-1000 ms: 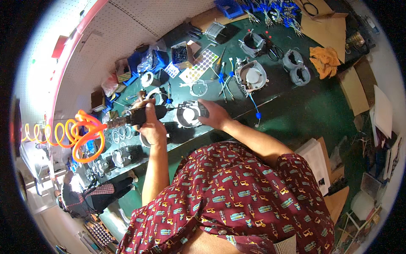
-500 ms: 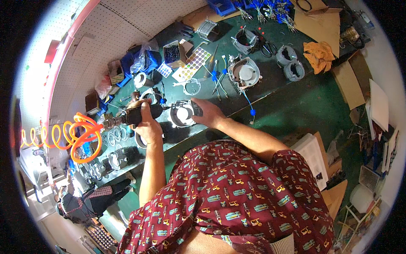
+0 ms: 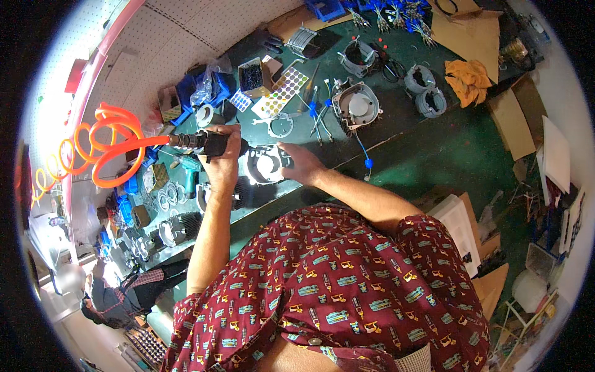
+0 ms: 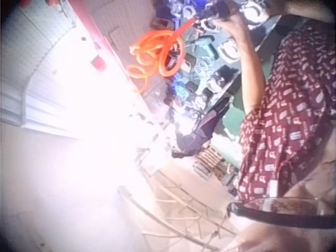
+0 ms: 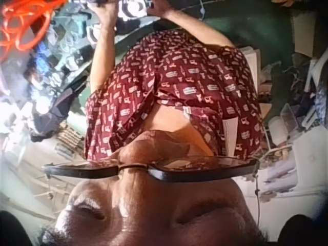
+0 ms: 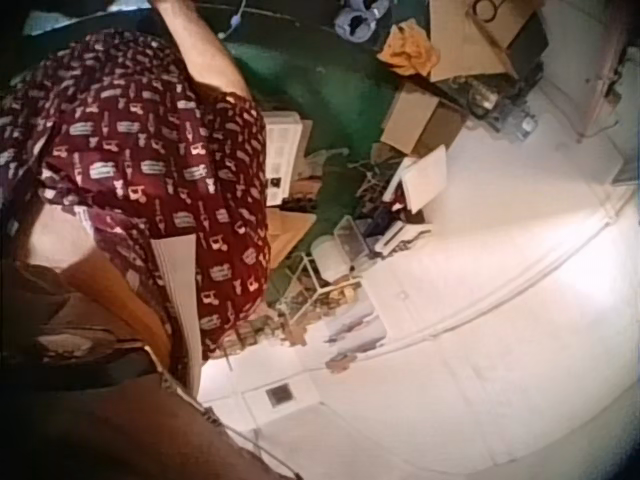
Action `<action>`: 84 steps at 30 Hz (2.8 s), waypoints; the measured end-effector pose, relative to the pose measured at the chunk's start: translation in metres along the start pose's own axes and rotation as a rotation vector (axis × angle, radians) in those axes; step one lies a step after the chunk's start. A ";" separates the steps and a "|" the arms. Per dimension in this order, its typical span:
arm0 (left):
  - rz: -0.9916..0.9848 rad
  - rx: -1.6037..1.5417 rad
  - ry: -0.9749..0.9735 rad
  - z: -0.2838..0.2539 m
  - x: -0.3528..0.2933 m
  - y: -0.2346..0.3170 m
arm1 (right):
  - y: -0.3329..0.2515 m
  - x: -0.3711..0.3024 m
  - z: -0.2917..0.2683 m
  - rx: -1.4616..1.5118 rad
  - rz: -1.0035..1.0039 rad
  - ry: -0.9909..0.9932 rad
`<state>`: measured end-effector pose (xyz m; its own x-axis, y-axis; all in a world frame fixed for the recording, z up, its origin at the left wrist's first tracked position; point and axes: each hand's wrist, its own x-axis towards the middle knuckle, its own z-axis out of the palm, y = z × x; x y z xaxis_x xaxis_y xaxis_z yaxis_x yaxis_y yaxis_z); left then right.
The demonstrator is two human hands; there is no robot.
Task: The person assembles electrical components on a workbench. They use a power drill to fasten parts, connect wires to a motor housing, and place finished units into a cardboard box.
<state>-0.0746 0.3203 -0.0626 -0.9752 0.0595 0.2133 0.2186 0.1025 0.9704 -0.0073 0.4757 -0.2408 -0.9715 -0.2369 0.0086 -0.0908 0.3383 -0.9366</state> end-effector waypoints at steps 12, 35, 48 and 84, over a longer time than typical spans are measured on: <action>0.157 0.068 0.278 -0.028 -0.034 0.012 | -0.007 -0.001 -0.006 0.024 -0.013 0.076; 0.145 0.005 0.294 -0.058 -0.100 -0.010 | -0.023 0.003 -0.004 0.037 0.138 0.001; 0.079 0.089 0.175 -0.061 -0.097 0.003 | -0.028 0.003 0.001 0.096 0.132 0.008; 0.150 0.019 0.457 -0.095 -0.078 -0.026 | -0.024 0.002 0.018 -0.052 0.007 0.089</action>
<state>-0.0071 0.2191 -0.0937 -0.8475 -0.3674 0.3831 0.3547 0.1451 0.9237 -0.0035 0.4501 -0.2244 -0.9875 -0.1535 0.0358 -0.0934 0.3870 -0.9173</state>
